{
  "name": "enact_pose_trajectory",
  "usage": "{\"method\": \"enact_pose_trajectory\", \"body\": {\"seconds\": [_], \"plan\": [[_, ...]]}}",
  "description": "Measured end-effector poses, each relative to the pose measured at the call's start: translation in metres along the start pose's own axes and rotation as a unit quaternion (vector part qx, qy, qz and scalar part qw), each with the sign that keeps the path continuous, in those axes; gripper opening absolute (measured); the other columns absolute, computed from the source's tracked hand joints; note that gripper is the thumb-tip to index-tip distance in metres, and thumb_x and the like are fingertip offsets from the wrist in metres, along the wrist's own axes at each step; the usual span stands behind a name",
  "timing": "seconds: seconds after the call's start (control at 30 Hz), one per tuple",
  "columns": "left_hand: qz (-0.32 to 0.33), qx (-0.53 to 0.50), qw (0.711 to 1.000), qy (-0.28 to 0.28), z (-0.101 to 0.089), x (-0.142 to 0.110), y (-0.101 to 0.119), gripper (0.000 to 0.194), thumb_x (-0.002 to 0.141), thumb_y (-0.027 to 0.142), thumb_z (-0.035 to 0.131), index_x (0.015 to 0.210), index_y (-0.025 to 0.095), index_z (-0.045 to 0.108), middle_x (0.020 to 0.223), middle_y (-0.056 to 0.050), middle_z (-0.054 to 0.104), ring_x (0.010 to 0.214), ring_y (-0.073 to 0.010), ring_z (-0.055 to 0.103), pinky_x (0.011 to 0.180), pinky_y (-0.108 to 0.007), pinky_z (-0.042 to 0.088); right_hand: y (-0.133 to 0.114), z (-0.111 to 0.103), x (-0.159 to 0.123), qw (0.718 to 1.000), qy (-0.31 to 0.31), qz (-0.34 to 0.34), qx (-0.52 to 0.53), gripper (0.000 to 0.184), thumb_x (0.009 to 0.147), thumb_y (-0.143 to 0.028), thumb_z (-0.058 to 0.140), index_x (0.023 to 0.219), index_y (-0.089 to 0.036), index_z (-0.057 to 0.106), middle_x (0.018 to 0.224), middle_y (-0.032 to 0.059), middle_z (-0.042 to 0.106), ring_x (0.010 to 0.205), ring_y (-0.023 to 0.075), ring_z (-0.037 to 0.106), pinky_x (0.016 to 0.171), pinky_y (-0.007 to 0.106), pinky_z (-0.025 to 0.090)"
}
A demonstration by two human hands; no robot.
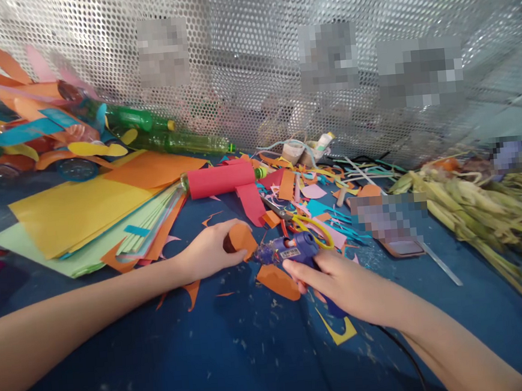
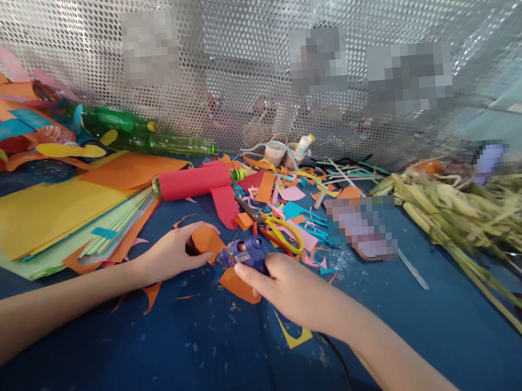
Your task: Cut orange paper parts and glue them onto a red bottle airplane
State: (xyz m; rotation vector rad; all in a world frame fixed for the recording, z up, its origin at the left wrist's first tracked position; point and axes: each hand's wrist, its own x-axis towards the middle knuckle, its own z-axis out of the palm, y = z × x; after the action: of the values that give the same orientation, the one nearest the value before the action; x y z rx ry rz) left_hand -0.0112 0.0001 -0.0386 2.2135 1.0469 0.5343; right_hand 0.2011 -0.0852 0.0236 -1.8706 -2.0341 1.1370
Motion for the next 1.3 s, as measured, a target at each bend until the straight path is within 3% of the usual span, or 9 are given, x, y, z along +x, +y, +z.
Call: {"method": "enact_pose_trajectory", "body": {"seconds": [0.2, 0.73, 1.3], "plan": [[0.004, -0.010, 1.000, -0.001, 0.0002, 0.0008, 0.0009, 0.038, 0.072, 0.031, 0.057, 0.109, 0.022, 0.052, 0.090, 0.000, 0.063, 0.075, -0.0167, 0.059, 0.067, -0.028, 0.046, -0.0010, -0.0003, 0.0006, 1.000, 0.012, 0.012, 0.007, 0.046, 0.086, -0.056, 0.033, 0.065, -0.019, 0.050, 0.058, -0.0001, 0.053, 0.050, 0.0114, 0.048, 0.048, 0.024, 0.035], [0.003, -0.011, 1.000, 0.000, 0.0004, 0.0001, 0.0004, 0.039, 0.072, 0.030, 0.057, 0.110, 0.023, 0.052, 0.093, 0.000, 0.063, 0.080, -0.0181, 0.060, 0.072, -0.030, 0.046, 0.0007, 0.0021, -0.0013, 0.999, 0.023, 0.026, -0.022, 0.050, 0.085, -0.060, 0.031, 0.063, -0.019, 0.050, 0.048, -0.0031, 0.046, 0.044, 0.0104, 0.046, 0.046, 0.023, 0.032], [0.000, -0.004, 1.000, -0.001, 0.0002, 0.0006, 0.0001, 0.040, 0.072, 0.033, 0.057, 0.111, 0.022, 0.052, 0.091, -0.002, 0.063, 0.078, -0.0188, 0.059, 0.071, -0.031, 0.046, -0.0001, 0.0027, -0.0039, 0.999, 0.022, 0.020, -0.017, 0.052, 0.085, -0.061, 0.030, 0.061, -0.019, 0.050, 0.048, -0.0009, 0.051, 0.044, 0.0117, 0.048, 0.045, 0.024, 0.033]]}}
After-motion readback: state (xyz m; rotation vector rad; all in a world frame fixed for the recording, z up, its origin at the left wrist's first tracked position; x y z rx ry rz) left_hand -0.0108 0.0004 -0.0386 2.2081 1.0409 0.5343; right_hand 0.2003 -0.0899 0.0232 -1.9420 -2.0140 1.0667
